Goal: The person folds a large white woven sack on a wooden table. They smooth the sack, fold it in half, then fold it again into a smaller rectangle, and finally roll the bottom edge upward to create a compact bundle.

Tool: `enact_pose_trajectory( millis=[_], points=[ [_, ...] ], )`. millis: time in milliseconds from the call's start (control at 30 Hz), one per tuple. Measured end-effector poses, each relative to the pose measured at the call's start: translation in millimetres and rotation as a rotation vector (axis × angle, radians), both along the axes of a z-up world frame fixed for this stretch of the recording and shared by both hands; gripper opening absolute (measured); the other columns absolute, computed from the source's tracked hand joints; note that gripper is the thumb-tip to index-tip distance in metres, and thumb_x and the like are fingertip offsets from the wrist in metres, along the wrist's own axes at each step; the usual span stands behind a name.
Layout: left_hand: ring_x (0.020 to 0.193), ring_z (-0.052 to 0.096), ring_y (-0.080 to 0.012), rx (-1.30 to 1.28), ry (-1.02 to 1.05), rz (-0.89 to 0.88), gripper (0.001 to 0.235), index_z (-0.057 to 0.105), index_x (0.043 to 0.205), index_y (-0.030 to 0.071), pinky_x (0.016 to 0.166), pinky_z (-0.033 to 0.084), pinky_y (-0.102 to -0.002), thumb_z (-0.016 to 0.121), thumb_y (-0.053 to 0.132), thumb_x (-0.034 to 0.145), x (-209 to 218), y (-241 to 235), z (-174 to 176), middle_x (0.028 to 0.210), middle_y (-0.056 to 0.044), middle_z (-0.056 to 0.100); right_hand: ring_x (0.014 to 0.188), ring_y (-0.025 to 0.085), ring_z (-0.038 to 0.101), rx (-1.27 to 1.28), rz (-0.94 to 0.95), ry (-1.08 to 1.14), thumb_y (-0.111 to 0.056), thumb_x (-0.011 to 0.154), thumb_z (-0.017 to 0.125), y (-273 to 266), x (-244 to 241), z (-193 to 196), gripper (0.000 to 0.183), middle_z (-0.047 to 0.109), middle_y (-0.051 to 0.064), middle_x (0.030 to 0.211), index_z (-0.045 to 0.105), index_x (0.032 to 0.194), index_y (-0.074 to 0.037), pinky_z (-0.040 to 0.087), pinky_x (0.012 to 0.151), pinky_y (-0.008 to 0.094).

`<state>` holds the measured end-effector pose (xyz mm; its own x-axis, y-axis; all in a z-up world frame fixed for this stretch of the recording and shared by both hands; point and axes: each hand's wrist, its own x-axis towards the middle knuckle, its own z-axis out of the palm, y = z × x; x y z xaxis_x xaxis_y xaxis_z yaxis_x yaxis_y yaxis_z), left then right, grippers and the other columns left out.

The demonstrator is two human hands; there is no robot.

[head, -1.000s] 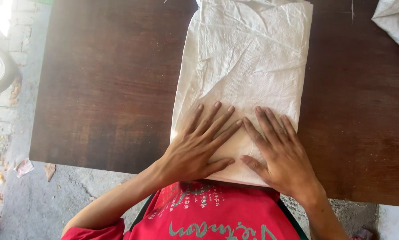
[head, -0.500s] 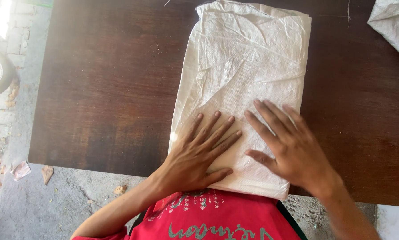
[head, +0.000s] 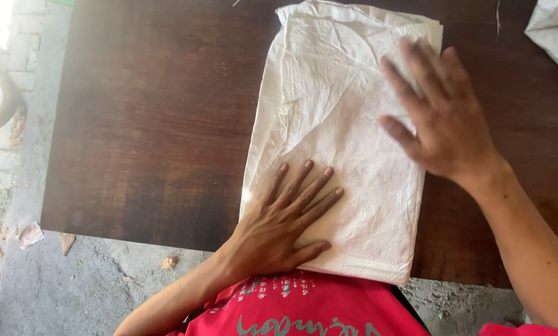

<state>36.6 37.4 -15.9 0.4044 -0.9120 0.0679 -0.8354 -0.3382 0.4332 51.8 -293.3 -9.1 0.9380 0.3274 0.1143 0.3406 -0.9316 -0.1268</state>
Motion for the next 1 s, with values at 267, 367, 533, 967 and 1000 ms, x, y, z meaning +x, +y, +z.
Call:
enact_pose_trajectory(
  millis=[267, 367, 533, 967, 1000],
  points=[
    [0.162, 0.011, -0.0317, -0.024, 0.026, 0.001, 0.079, 0.030, 0.165, 0.018, 0.130, 0.001, -0.054, 0.047, 0.060, 0.101, 6, 0, 7, 0.173, -0.011, 0.022, 0.157, 0.031, 0.014, 0.088, -0.116, 0.068, -0.069, 0.105, 0.020, -16, 30, -12, 0.084, 0.018, 0.015, 0.170, 0.022, 0.164, -0.010, 0.002, 0.125, 0.054],
    [0.161, 0.018, -0.0309, -0.049, 0.117, 0.022, 0.074, 0.039, 0.159, 0.017, 0.131, 0.008, -0.053, 0.055, 0.058, 0.100, 8, 1, 8, 0.171, -0.010, 0.026, 0.150, 0.029, 0.042, -0.092, -0.106, -0.048, -0.056, 0.112, 0.032, -18, 32, -6, 0.066, 0.045, 0.016, 0.166, 0.048, 0.158, -0.012, 0.013, 0.125, 0.060],
    [0.151, 0.038, -0.0291, -0.162, 0.008, 0.296, 0.060, 0.053, 0.150, 0.014, 0.125, 0.025, -0.047, 0.067, 0.043, 0.099, 25, 4, 4, 0.164, -0.010, 0.039, 0.111, 0.025, 0.061, 0.074, 0.002, -0.323, -0.034, 0.117, 0.061, -4, 74, 10, 0.035, 0.071, 0.010, 0.124, 0.068, 0.135, -0.005, 0.034, 0.111, 0.049],
    [0.154, 0.032, -0.0374, -0.129, -0.095, 0.441, 0.075, 0.034, 0.160, 0.006, 0.126, 0.023, -0.054, 0.059, 0.044, 0.101, 20, 8, -13, 0.167, -0.020, 0.031, 0.094, 0.021, 0.071, 0.235, 0.167, -0.303, -0.036, 0.105, 0.084, 61, 173, -14, 0.030, 0.074, 0.004, 0.093, 0.069, 0.097, -0.011, 0.045, 0.104, 0.048],
    [0.155, 0.030, -0.0374, -0.128, -0.112, 0.436, 0.072, 0.034, 0.161, 0.011, 0.128, 0.021, -0.054, 0.057, 0.045, 0.102, 19, 8, -16, 0.168, -0.020, 0.029, 0.094, 0.019, 0.072, 0.339, 0.145, -0.231, -0.030, 0.108, 0.079, 59, 177, -19, 0.026, 0.074, 0.005, 0.097, 0.067, 0.099, -0.009, 0.052, 0.093, 0.040]
  ],
)
